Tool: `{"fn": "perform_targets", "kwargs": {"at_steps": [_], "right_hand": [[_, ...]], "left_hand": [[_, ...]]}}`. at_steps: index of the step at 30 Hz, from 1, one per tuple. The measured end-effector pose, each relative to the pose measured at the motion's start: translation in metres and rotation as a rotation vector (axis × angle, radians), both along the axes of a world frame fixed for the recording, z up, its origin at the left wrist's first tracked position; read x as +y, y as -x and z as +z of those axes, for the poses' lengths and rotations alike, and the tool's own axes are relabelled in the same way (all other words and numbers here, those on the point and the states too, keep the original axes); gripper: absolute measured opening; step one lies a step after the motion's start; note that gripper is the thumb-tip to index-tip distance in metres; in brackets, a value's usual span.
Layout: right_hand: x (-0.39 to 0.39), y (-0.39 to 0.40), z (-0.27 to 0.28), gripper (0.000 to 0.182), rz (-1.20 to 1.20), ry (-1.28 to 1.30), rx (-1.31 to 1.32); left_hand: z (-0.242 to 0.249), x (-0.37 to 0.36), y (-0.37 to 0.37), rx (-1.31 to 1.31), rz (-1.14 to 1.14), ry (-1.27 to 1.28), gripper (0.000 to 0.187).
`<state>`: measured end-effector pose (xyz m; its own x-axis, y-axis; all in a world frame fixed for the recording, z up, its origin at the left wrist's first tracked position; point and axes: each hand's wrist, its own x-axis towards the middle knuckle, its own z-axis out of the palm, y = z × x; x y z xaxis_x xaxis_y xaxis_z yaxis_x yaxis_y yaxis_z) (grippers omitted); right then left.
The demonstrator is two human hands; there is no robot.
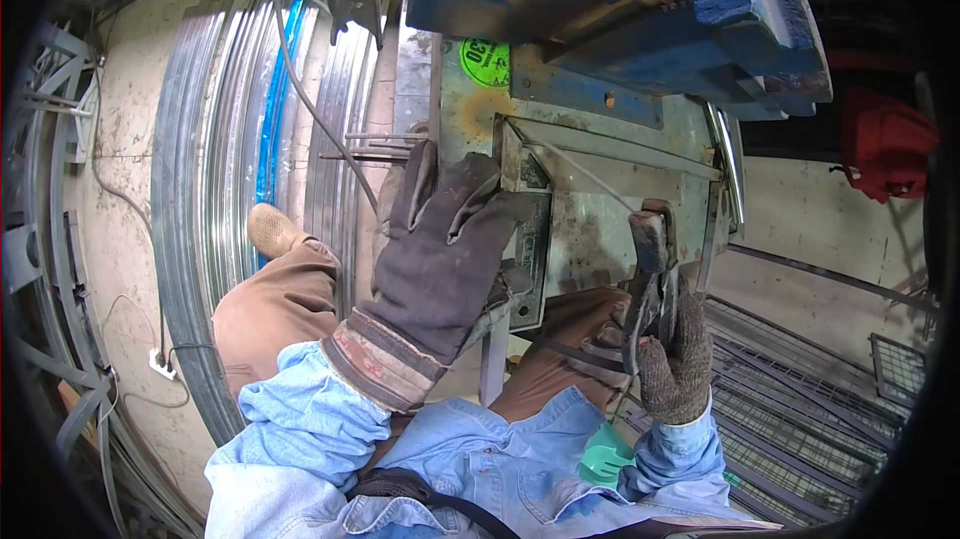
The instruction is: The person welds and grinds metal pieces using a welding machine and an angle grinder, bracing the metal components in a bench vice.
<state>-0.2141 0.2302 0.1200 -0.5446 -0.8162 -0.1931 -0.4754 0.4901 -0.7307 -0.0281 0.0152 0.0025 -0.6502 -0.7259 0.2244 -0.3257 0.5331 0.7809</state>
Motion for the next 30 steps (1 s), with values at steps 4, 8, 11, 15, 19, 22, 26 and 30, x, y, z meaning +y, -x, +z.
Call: {"fn": "perform_targets", "kwargs": {"at_steps": [4,8,11,15,19,22,26,30], "right_hand": [[0.001,0.001,-0.002,0.064,0.017,0.040,0.042],[0.003,0.003,-0.004,0.064,0.041,0.022,0.064],[0.002,0.004,-0.002,0.063,0.119,-0.006,0.174],[-0.001,-0.001,-0.004,0.061,0.004,0.042,0.054],[-0.011,-0.004,0.007,0.061,0.036,-0.004,0.089],[-0.012,-0.008,0.008,0.061,-0.016,0.004,0.031],[-0.001,-0.002,-0.003,0.061,-0.026,0.045,-0.006],[-0.001,-0.003,-0.005,0.062,-0.012,0.042,0.009]], "left_hand": [[-0.001,0.000,0.000,0.026,0.006,0.007,0.061],[-0.004,0.002,0.000,0.043,0.018,-0.025,0.062],[0.000,0.000,0.000,0.039,0.003,-0.033,0.062],[0.001,0.000,0.000,0.030,-0.003,-0.039,0.062],[-0.004,0.002,0.001,-0.001,-0.001,-0.018,0.062],[-0.011,0.006,0.005,0.050,0.061,0.006,0.052],[-0.007,0.007,0.006,0.001,0.066,0.012,0.054],[-0.002,0.006,0.007,-0.053,0.069,0.080,0.060]]}}
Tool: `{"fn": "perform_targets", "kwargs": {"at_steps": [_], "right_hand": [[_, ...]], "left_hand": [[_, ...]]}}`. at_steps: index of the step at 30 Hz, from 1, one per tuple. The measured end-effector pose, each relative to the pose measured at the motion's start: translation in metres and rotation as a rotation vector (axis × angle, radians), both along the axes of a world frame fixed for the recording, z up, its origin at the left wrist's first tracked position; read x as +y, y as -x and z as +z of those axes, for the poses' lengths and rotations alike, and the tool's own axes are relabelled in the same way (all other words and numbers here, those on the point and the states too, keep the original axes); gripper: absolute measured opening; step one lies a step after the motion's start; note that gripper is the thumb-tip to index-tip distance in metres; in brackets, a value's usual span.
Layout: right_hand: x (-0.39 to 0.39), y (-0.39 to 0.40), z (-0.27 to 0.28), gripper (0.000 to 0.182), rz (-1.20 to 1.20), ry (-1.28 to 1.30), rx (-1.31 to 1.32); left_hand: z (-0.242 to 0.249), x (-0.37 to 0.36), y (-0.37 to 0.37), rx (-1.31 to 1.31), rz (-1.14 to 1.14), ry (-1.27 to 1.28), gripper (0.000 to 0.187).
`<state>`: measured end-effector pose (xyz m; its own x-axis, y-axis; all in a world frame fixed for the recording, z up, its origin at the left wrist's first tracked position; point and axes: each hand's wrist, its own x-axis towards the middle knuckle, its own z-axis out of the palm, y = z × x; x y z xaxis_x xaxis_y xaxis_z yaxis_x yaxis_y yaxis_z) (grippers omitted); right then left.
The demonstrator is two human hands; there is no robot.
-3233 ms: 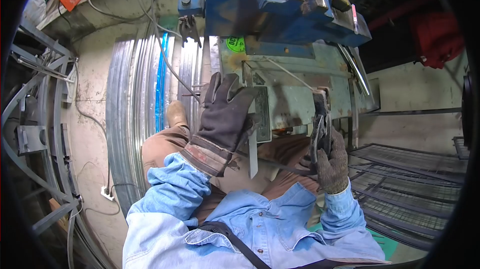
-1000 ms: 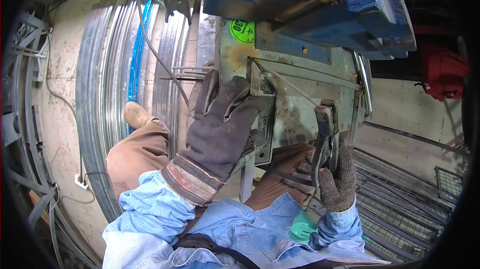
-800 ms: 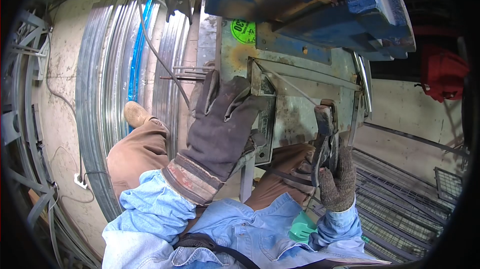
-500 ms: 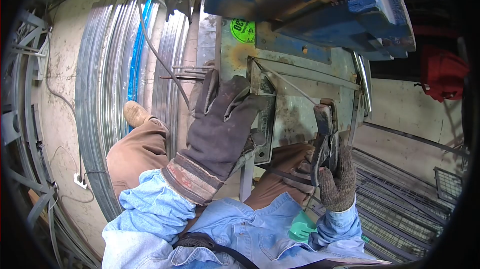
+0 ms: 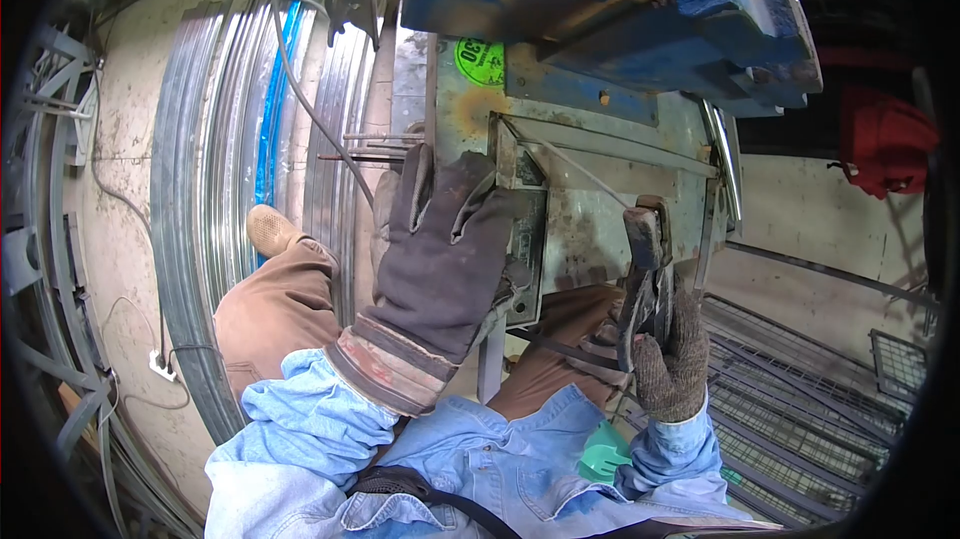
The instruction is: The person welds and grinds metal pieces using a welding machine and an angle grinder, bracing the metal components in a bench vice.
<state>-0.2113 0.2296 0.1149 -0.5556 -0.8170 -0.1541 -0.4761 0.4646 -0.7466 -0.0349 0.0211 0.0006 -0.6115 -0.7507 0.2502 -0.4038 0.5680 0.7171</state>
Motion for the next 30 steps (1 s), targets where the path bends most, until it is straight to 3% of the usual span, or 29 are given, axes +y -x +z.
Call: {"fn": "perform_targets", "kwargs": {"at_steps": [4,7,15,28,30], "right_hand": [[-0.003,-0.001,0.003,0.062,0.090,-0.007,0.114],[-0.004,-0.001,0.004,0.059,0.047,0.007,0.011],[-0.006,0.000,0.008,0.060,0.151,-0.026,0.189],[0.000,0.001,0.002,0.070,0.055,-0.055,0.150],[-0.005,0.000,0.007,0.070,0.038,-0.074,0.093]], "left_hand": [[-0.005,0.002,0.004,-0.023,0.029,0.079,0.060],[-0.006,0.004,0.005,0.066,0.006,-0.028,0.047],[-0.008,0.006,0.005,0.039,0.014,0.015,0.062],[0.000,0.003,0.002,0.012,0.007,-0.035,0.063],[-0.002,0.001,0.002,-0.016,0.001,0.109,0.061]]}}
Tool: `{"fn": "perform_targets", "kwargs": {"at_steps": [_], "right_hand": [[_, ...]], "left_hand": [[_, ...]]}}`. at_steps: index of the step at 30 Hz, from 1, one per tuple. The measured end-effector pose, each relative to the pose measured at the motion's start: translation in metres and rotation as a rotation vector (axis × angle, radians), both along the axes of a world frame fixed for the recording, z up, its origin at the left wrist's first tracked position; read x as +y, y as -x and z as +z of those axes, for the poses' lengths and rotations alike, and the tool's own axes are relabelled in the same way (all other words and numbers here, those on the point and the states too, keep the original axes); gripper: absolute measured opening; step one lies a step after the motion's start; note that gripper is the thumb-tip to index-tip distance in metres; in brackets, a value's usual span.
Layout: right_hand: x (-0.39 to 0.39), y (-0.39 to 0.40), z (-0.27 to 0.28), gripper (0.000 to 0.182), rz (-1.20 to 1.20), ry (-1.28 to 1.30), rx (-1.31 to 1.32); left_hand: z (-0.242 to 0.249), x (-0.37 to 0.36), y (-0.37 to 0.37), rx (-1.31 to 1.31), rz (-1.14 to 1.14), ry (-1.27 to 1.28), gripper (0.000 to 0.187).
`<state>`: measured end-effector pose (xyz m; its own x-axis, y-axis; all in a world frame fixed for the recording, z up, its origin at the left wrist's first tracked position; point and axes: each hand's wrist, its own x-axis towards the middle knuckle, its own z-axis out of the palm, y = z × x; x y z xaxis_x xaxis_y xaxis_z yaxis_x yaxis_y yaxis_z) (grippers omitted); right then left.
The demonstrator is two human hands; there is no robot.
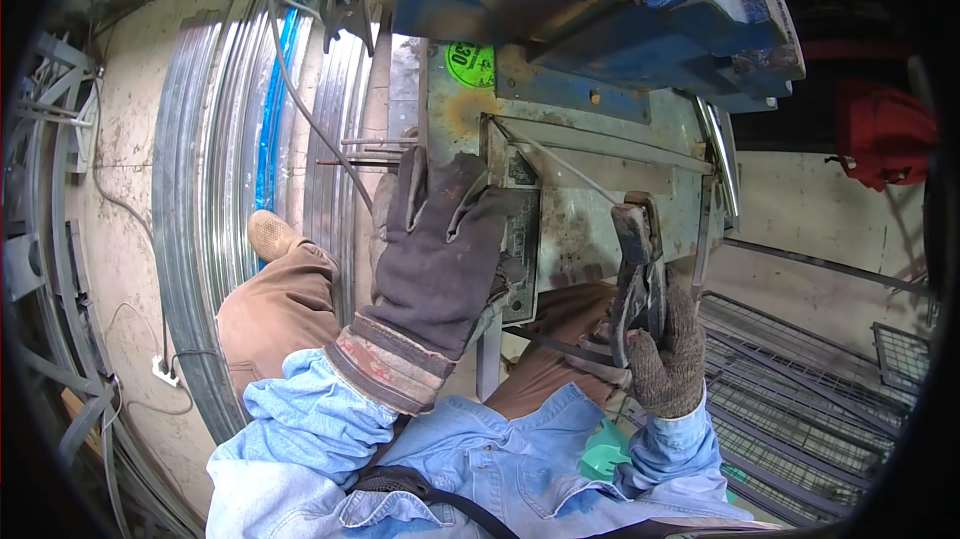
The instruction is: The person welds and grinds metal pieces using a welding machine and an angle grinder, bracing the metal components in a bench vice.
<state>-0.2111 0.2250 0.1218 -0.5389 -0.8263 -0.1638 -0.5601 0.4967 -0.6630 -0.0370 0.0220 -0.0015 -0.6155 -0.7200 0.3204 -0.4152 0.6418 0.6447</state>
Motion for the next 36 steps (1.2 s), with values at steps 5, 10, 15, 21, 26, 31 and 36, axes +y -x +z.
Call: {"fn": "perform_targets", "kwargs": {"at_steps": [5,10,15,21,26,31,36], "right_hand": [[0.001,0.002,-0.001,0.069,0.026,0.005,0.023],[0.005,0.004,-0.004,0.070,0.038,0.011,0.032],[0.002,0.003,0.000,0.071,0.032,-0.018,-0.022],[0.000,0.007,0.000,0.068,0.160,0.008,0.093],[-0.009,0.005,0.005,0.066,0.270,-0.013,0.183],[-0.007,0.004,0.003,0.067,0.181,0.052,0.082],[-0.005,0.005,0.003,0.069,0.131,0.006,0.055]], "left_hand": [[0.003,0.001,-0.001,-0.016,0.007,-0.062,0.059],[-0.001,0.002,0.000,-0.003,0.022,-0.041,0.059],[0.003,0.002,-0.001,-0.017,0.017,-0.123,0.058],[-0.002,0.004,-0.001,-0.014,0.016,-0.123,0.058],[-0.001,0.003,-0.002,-0.014,-0.002,-0.132,0.060],[0.005,0.002,-0.003,-0.011,-0.020,-0.165,0.060],[0.004,0.004,-0.002,-0.022,-0.003,-0.139,0.061]]}}
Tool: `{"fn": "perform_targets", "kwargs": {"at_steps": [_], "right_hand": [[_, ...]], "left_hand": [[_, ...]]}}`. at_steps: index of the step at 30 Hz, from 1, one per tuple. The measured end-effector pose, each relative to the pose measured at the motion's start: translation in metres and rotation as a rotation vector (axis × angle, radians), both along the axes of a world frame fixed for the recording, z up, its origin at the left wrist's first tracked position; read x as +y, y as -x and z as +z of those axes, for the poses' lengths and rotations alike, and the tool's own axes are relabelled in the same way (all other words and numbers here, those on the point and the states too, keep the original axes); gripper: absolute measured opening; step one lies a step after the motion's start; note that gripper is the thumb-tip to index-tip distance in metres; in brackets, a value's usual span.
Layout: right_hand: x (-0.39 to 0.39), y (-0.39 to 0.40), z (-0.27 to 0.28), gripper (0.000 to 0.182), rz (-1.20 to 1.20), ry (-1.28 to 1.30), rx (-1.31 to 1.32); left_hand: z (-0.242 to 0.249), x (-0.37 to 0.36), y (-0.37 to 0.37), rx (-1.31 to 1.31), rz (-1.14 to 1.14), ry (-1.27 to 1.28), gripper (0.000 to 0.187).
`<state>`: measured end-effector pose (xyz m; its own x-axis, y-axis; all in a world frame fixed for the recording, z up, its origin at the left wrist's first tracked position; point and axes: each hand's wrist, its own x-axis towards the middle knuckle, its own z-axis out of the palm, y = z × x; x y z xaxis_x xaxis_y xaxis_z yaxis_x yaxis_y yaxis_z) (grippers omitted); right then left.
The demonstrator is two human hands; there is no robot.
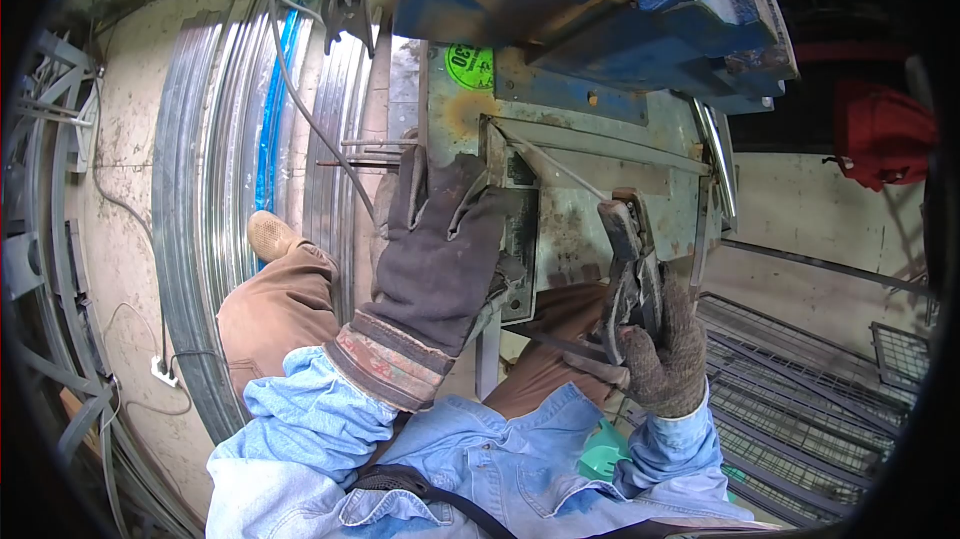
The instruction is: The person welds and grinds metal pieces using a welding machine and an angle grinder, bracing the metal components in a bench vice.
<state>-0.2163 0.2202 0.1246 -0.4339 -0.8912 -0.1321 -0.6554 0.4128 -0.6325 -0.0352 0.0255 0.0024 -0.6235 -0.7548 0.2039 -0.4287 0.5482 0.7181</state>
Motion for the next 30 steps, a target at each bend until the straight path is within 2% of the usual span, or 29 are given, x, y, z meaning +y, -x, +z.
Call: {"fn": "perform_targets", "kwargs": {"at_steps": [4,6,12,15,18,22,25,27,30], "right_hand": [[-0.003,-0.008,0.001,0.067,-0.053,0.019,0.004],[-0.005,-0.014,-0.002,0.066,-0.215,0.144,-0.194],[-0.009,-0.009,0.008,0.067,-0.061,0.000,-0.009],[-0.012,-0.013,0.010,0.068,-0.178,0.011,-0.148],[-0.006,-0.008,0.004,0.068,-0.085,0.017,-0.045],[-0.007,-0.008,0.006,0.068,-0.082,0.012,-0.047],[-0.011,-0.010,0.012,0.067,-0.129,0.012,-0.127],[-0.007,-0.006,0.010,0.066,0.013,-0.045,0.109],[-0.011,-0.007,0.007,0.066,-0.013,0.020,0.039]], "left_hand": [[-0.002,-0.001,0.000,0.007,-0.009,0.037,0.061],[-0.002,0.001,0.000,0.006,0.005,-0.016,0.062],[-0.003,0.001,0.001,-0.027,0.008,0.010,0.063],[-0.005,0.002,0.001,-0.003,0.014,-0.008,0.063],[-0.008,0.003,0.002,-0.011,0.023,0.023,0.062],[-0.006,0.001,0.002,-0.009,0.030,0.067,0.062],[-0.003,0.001,0.001,-0.026,0.024,0.009,0.061],[-0.006,0.002,0.002,-0.009,0.016,0.020,0.062],[-0.007,0.002,0.004,-0.021,0.018,0.015,0.063]]}}
